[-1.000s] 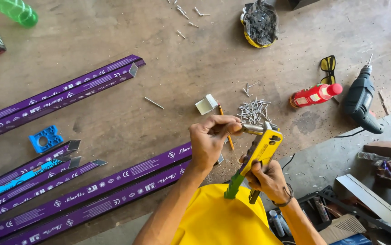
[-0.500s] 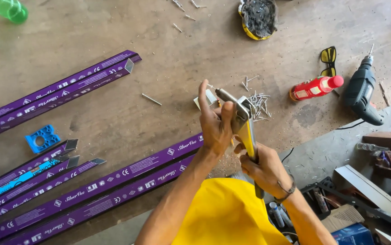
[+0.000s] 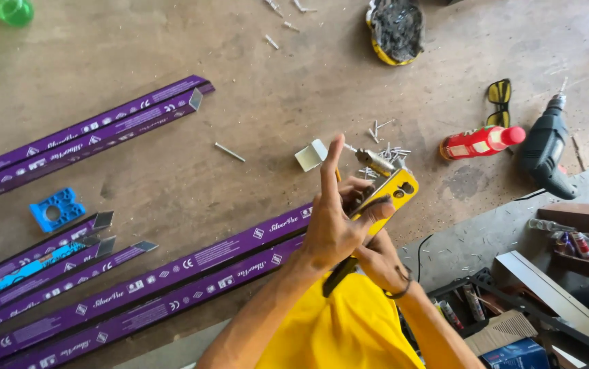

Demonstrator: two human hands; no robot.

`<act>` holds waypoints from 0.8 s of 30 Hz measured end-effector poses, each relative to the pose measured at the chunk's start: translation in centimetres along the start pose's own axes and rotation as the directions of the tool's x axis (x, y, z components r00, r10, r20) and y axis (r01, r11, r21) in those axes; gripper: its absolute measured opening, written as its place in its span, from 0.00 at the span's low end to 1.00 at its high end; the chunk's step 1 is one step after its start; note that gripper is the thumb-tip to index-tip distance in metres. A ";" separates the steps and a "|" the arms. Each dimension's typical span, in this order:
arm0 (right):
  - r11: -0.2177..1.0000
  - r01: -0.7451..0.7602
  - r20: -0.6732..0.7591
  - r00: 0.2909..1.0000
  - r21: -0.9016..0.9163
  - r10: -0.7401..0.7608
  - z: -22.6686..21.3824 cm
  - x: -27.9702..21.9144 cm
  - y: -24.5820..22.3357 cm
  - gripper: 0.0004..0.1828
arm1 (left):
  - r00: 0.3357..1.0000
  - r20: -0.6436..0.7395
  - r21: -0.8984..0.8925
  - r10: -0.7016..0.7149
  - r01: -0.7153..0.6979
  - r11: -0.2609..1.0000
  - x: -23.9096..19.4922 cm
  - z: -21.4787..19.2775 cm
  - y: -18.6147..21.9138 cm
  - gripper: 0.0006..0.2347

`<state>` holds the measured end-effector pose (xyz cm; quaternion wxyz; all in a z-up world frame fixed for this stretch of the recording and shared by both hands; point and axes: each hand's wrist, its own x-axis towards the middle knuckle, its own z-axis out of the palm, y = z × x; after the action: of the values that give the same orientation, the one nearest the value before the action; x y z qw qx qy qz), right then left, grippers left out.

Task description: Assembling metal profiles by marking with a pencil, drilling holes, and using a rivet gun.

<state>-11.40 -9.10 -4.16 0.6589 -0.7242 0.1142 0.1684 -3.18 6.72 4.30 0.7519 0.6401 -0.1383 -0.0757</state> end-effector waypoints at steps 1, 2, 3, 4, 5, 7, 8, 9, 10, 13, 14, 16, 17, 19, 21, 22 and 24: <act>1.000 -0.007 0.004 1.000 0.002 0.007 0.5 -0.1 -1.3 0.08 | 1.000 -0.003 0.001 -0.007 0.007 1.000 0.1 -1.0 0.2 0.47; 0.999 -0.041 0.026 0.999 0.027 0.040 0.9 -0.3 -2.6 0.08 | 1.000 0.004 0.088 0.031 -0.031 0.996 0.3 -1.8 0.4 0.46; 0.996 -0.069 0.039 0.997 0.048 0.067 0.9 -0.4 -4.0 0.08 | 0.997 0.023 0.169 0.075 -0.078 0.983 0.7 -2.5 0.5 0.45; 0.996 -0.070 0.033 0.997 0.048 0.069 1.1 -0.1 -4.6 0.08 | 0.997 0.027 0.165 0.075 -0.078 0.983 0.6 -2.1 0.3 0.45; 0.991 -0.110 -0.012 0.994 0.075 0.111 1.5 0.4 -5.3 0.09 | 0.996 -0.002 0.178 0.092 -0.090 0.980 0.8 -2.0 0.1 0.44; 0.984 -0.150 -0.062 0.986 0.098 0.156 2.3 1.0 -5.4 0.14 | 0.993 -0.032 0.182 0.110 -0.103 0.978 0.6 -1.4 -0.1 0.43; 0.990 -0.003 -0.046 0.999 0.141 0.009 2.8 1.1 -4.7 0.13 | 0.996 -0.014 0.106 0.086 -0.084 0.991 0.3 -0.9 -0.2 0.42; 0.970 0.139 -0.022 0.990 0.198 -0.137 3.6 1.4 -4.1 0.13 | 0.998 -0.002 0.043 0.056 -0.056 0.998 0.0 -0.9 0.0 0.42; 0.970 0.133 -0.013 0.991 0.202 -0.133 2.7 1.7 -3.2 0.13 | 0.999 -0.010 0.049 0.050 -0.050 0.998 1.0 -0.9 -0.2 0.42; 0.943 0.248 -0.072 0.969 0.221 -0.238 1.3 1.0 -3.0 0.07 | 0.999 0.040 -0.186 -0.008 0.015 0.982 2.4 -1.2 -2.2 0.45; 0.953 0.255 -0.075 0.966 0.164 -0.246 1.2 0.7 -5.4 0.07 | 0.995 0.099 -0.271 -0.002 0.029 0.962 2.9 -1.4 -3.6 0.44; 0.961 0.256 -0.067 0.966 0.106 -0.250 0.5 0.1 -8.5 0.08 | 0.989 0.148 -0.353 0.006 0.047 0.934 3.7 -3.2 -5.4 0.44; 0.985 0.167 -0.033 0.985 -0.042 -0.168 0.1 -0.2 -9.1 0.06 | 0.952 0.285 -0.039 -0.107 0.123 0.992 3.9 -5.0 -5.9 0.40; 0.978 0.075 -0.009 0.997 -0.196 -0.079 -1.5 -0.9 -7.3 0.10 | 0.892 0.375 0.280 -0.254 0.152 0.948 4.2 -7.5 -8.7 0.36; 0.931 -0.070 0.055 0.994 -0.357 0.096 -3.8 -2.1 -2.6 0.14 | 0.646 0.571 0.720 -0.507 -0.097 0.687 3.7 -8.8 -13.3 0.32; 0.929 -0.078 0.061 0.992 -0.362 0.107 -3.5 -3.0 -1.5 0.14 | 0.646 0.568 0.718 -0.511 -0.085 0.691 3.1 -8.2 -15.8 0.32; 0.865 -0.188 0.068 0.967 -0.466 0.247 -2.9 -4.2 0.5 0.13 | 0.542 0.596 0.784 -0.593 -0.233 0.575 2.8 -7.2 -20.8 0.41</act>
<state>-15.15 -12.31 -2.80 0.4532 -0.8288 0.1109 0.3087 2.96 9.20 -16.91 0.2106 0.8006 -0.4109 -0.3819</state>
